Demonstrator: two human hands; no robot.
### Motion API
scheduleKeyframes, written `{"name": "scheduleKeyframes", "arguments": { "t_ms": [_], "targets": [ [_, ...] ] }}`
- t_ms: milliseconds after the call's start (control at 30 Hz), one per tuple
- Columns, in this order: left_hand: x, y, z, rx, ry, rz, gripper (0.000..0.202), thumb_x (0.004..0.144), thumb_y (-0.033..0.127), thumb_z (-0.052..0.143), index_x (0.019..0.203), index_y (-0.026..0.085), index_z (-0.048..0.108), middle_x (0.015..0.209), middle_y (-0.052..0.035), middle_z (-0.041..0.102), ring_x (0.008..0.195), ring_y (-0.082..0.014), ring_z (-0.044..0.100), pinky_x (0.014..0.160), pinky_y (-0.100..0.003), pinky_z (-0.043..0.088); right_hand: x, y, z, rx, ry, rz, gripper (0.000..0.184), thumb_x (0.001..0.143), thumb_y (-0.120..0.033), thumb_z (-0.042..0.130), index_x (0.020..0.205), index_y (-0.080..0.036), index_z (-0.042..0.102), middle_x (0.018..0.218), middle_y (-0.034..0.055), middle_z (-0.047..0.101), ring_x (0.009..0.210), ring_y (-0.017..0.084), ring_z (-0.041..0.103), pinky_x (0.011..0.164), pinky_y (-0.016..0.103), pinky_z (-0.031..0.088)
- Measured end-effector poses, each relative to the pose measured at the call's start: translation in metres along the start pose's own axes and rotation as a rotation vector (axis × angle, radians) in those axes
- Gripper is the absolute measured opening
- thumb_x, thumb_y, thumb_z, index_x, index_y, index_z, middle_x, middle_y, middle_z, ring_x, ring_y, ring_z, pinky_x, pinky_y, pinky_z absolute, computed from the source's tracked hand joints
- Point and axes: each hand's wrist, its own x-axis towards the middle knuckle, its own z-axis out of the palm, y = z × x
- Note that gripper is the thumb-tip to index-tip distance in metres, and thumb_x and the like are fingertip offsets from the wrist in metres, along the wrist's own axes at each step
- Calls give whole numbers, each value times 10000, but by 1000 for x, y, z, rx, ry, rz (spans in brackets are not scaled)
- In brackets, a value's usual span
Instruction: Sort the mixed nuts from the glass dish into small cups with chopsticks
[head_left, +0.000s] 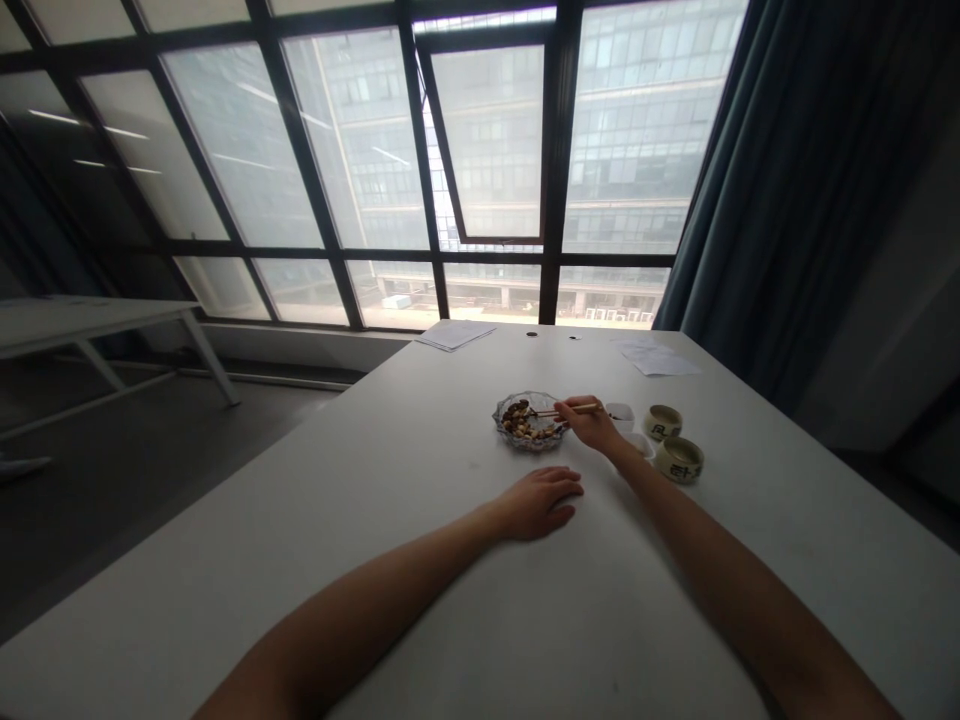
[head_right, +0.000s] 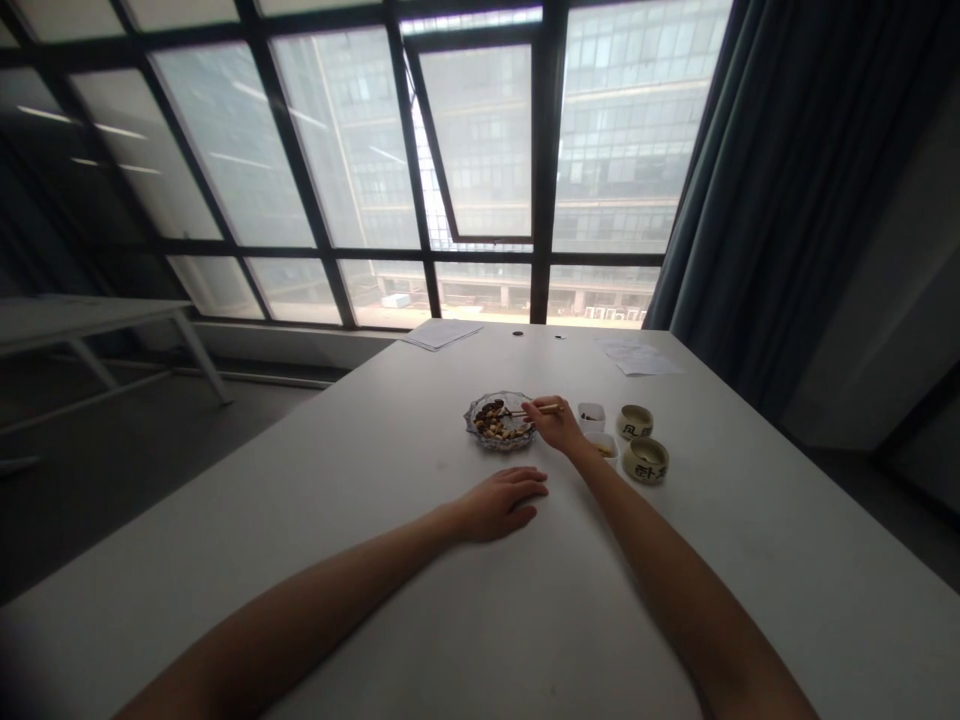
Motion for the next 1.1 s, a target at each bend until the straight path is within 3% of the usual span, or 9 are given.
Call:
{"name": "scheduleKeyframes", "arguments": {
  "t_ms": [267, 500, 667, 900, 1100],
  "targets": [
    [-1, 0, -2, 5, -8, -11, 370, 915, 304, 539, 1277, 233, 575, 1415, -67, 533, 1341, -231, 452, 1152, -372, 333, -1, -3, 4, -60, 107, -33, 475, 883, -529, 549, 585, -176, 659, 617, 90, 721, 581, 230, 704, 502, 272, 524],
    [-1, 0, -2, -7, -5, -8, 370, 914, 301, 541, 1278, 240, 573, 1418, -64, 532, 1340, -234, 455, 1151, -381, 337, 7, 8, -1, -14, 168, 73, 450, 841, -573, 596, 599, -197, 647, 607, 64, 712, 571, 236, 713, 498, 286, 559],
    [0, 1, -2, -6, -8, -7, 365, 917, 297, 538, 1274, 234, 575, 1418, -66, 532, 1335, -232, 458, 1150, -371, 334, 6, -2, -4, -6, 146, 55, 392, 845, -523, 618, 644, -188, 650, 586, 64, 695, 571, 243, 716, 489, 279, 545],
    [0, 2, -3, -2, -6, -1, 364, 916, 296, 540, 1271, 223, 577, 1407, -75, 536, 1326, -226, 466, 1148, -365, 334, -2, -4, 10, 40, 59, -5, 386, 857, -507, 605, 643, -189, 652, 614, 52, 708, 640, 241, 731, 530, 273, 552],
    [-1, 3, -3, -5, -12, -19, 366, 915, 303, 541, 1273, 239, 574, 1411, -70, 534, 1337, -237, 456, 1148, -380, 334, 3, -6, 2, 28, 153, 20, 484, 847, -600, 594, 609, -182, 647, 630, 84, 722, 602, 235, 722, 539, 287, 578]
  ]
}}
